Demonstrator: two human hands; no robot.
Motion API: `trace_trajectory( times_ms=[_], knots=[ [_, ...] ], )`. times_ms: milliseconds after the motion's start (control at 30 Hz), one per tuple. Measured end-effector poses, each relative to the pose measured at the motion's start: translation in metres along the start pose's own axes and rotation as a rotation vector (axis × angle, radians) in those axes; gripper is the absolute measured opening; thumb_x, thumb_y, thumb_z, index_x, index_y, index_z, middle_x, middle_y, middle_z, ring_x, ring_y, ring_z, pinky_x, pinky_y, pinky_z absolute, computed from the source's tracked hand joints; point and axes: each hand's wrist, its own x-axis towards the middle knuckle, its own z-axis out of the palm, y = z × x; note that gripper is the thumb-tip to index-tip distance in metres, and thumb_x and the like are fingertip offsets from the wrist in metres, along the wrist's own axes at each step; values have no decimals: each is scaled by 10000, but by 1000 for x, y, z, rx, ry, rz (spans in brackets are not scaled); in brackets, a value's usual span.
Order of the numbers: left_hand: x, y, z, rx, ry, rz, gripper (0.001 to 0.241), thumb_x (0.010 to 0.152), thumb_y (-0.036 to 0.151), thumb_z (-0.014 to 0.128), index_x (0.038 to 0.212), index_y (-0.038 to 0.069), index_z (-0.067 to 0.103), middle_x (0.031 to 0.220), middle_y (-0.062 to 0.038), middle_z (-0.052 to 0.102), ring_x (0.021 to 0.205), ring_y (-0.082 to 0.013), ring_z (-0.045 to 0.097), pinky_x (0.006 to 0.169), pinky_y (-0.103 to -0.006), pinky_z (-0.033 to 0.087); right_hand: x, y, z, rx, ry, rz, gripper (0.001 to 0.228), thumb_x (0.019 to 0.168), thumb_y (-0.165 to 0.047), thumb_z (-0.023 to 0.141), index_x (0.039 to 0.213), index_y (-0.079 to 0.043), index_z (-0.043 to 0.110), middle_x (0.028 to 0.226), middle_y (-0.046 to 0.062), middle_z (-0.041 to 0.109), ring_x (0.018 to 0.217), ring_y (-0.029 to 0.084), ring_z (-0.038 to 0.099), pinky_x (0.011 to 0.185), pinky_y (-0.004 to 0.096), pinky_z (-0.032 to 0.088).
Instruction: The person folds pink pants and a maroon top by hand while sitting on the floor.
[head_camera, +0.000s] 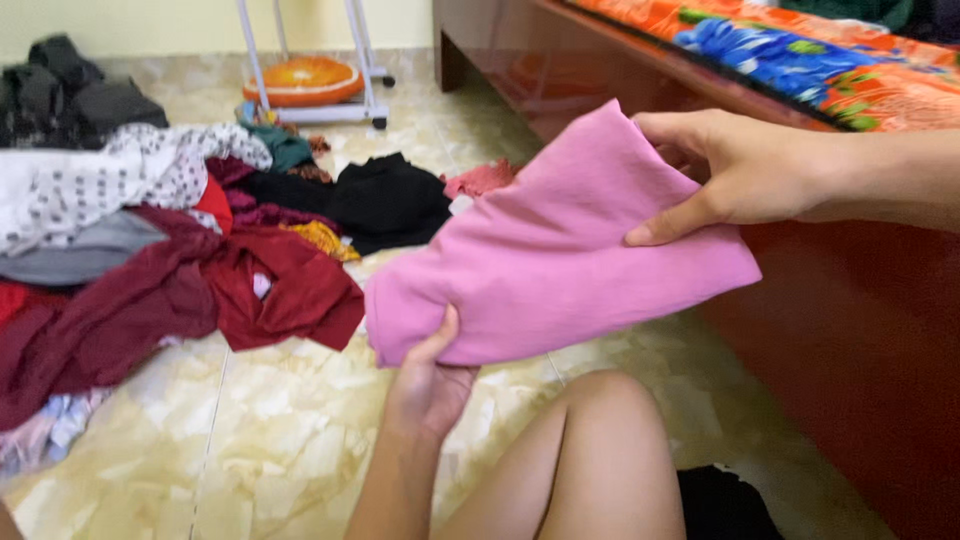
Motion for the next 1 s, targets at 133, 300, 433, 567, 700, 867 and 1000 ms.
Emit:
trace_trajectory(
  times_ms=[133, 300, 433, 567, 700, 867, 1000],
  knots=[
    [-15, -7, 23, 0, 23, -14, 455, 802, 54, 639, 1254, 90, 600, 1255, -72, 658, 1124, -205, 612, 930, -406, 528, -1, 9, -10, 5, 6, 52, 690, 620, -35, 813, 1276, -174, 650, 1259, -67, 744, 1092, 91, 690, 931, 280, 545],
    [-14, -2, 25, 0, 63, 46, 454, 817, 58, 623, 1269, 98, 594, 1268, -76, 654, 1119, -205, 611, 924, -403, 528, 7, 12, -9, 12, -21, -41, 655, 624, -65, 820, 1251, -150, 649, 1216, -49, 755, 1034, 102, 713, 877, 284, 576],
    [-8, 1, 26, 23, 49, 66, 449, 809, 58, 635, 1256, 98, 605, 1252, -68, 663, 1095, -194, 619, 916, -387, 533, 16, 25, -11, 20, -32, -85, 671, 627, -71, 824, 1269, -151, 644, 1206, -52, 754, 1012, 95, 706, 866, 283, 577],
    [-7, 1, 33, 25, 79, 57, 454, 810, 51, 627, 1263, 83, 601, 1271, -77, 657, 1117, -196, 611, 939, -374, 522, 23, 32, -14, 50, -32, -101, 672, 616, -48, 821, 1260, -131, 647, 1231, -36, 752, 1052, 99, 702, 911, 281, 563],
    [-10, 11, 33, -2, 128, 66, 460, 801, 56, 641, 1257, 102, 603, 1268, -68, 661, 1113, -188, 612, 942, -378, 526, 40, 22, -8, 57, -12, -64, 683, 605, 2, 811, 1260, -118, 656, 1221, -25, 752, 1056, 116, 703, 908, 295, 569],
    [-20, 32, 29, -25, 145, 167, 492, 806, 57, 613, 1295, 100, 581, 1307, -78, 641, 1161, -203, 600, 967, -379, 509, 67, 6, 4, 93, -90, -169, 620, 621, -3, 814, 1216, -88, 661, 1164, -2, 765, 994, 126, 709, 866, 296, 578],
    [-17, 37, 24, -4, 154, 171, 475, 799, 59, 626, 1271, 89, 592, 1289, -80, 650, 1143, -196, 605, 959, -372, 512, 54, -11, 6, 103, -71, -78, 596, 635, 26, 803, 1204, -103, 682, 1160, -2, 786, 988, 143, 736, 832, 317, 598]
  ],
)
